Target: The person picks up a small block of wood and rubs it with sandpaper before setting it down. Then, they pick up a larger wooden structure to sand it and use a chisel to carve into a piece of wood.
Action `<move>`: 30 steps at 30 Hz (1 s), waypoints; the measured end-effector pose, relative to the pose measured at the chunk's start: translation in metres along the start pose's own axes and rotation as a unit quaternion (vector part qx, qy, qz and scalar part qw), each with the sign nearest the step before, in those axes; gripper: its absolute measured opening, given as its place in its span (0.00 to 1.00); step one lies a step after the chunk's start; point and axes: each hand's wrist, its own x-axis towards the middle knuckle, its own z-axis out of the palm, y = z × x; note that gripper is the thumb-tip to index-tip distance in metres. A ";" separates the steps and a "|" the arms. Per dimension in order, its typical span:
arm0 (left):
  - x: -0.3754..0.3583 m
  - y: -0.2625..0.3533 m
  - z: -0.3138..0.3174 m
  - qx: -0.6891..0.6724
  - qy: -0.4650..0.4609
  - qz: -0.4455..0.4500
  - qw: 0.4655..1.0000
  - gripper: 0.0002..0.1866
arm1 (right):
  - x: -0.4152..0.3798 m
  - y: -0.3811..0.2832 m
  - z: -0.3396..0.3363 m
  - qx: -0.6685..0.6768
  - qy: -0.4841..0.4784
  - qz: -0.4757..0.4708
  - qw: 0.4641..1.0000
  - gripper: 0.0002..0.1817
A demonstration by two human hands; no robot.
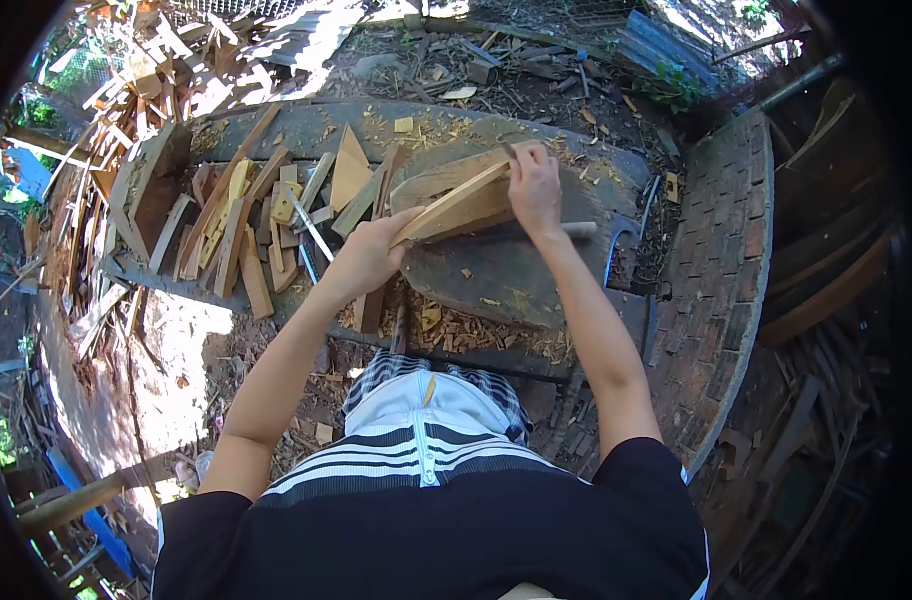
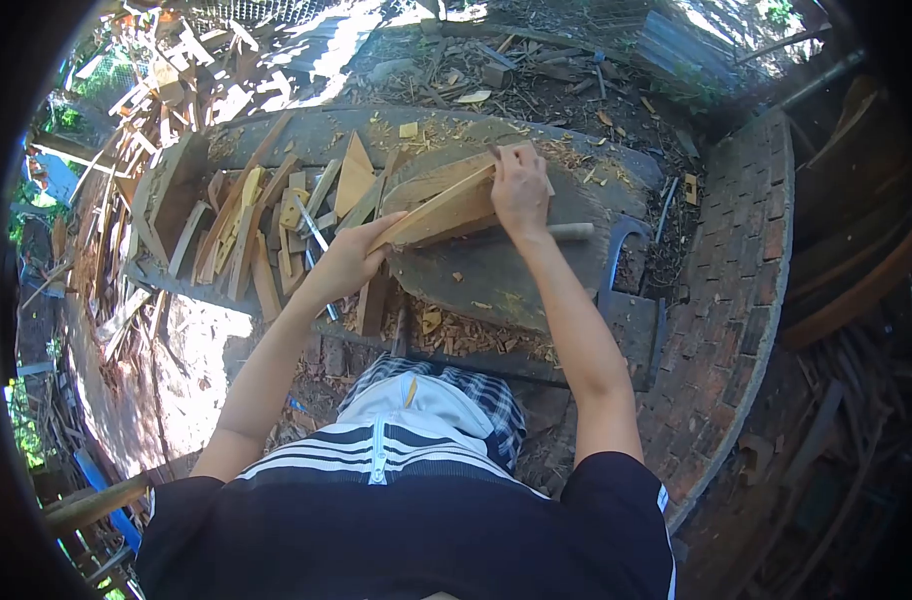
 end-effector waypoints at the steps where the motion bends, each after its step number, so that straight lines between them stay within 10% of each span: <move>1: 0.001 -0.008 0.003 0.023 0.019 0.002 1.000 0.25 | -0.006 -0.017 -0.003 -0.039 0.006 0.009 0.999 0.13; 6: 0.005 -0.007 -0.001 -0.004 -0.030 -0.055 0.998 0.19 | -0.041 -0.077 -0.021 0.093 -0.030 -0.198 0.975 0.15; 10: 0.002 -0.006 -0.003 -0.024 -0.049 -0.080 0.995 0.16 | -0.004 -0.034 -0.010 0.002 -0.021 -0.004 1.000 0.17; 14: 0.006 -0.019 0.001 0.004 -0.046 -0.069 0.997 0.15 | -0.044 -0.104 -0.018 0.051 -0.007 -0.185 0.981 0.17; 20: -0.007 -0.018 0.011 0.136 0.039 0.018 0.990 0.28 | -0.011 -0.004 -0.013 -0.101 -0.157 -0.013 0.982 0.13; 25: -0.005 -0.032 0.004 -0.094 -0.091 -0.092 0.987 0.32 | -0.031 0.011 -0.004 0.015 -0.094 -0.028 0.995 0.10; 28: -0.012 -0.033 0.005 -0.438 -0.170 -0.160 0.868 0.29 | -0.028 0.004 -0.001 -0.009 -0.059 0.001 0.998 0.10; 30: -0.023 -0.039 0.020 -0.731 -0.085 -0.211 0.643 0.24 | -0.034 -0.010 0.003 -0.058 -0.062 0.045 0.995 0.10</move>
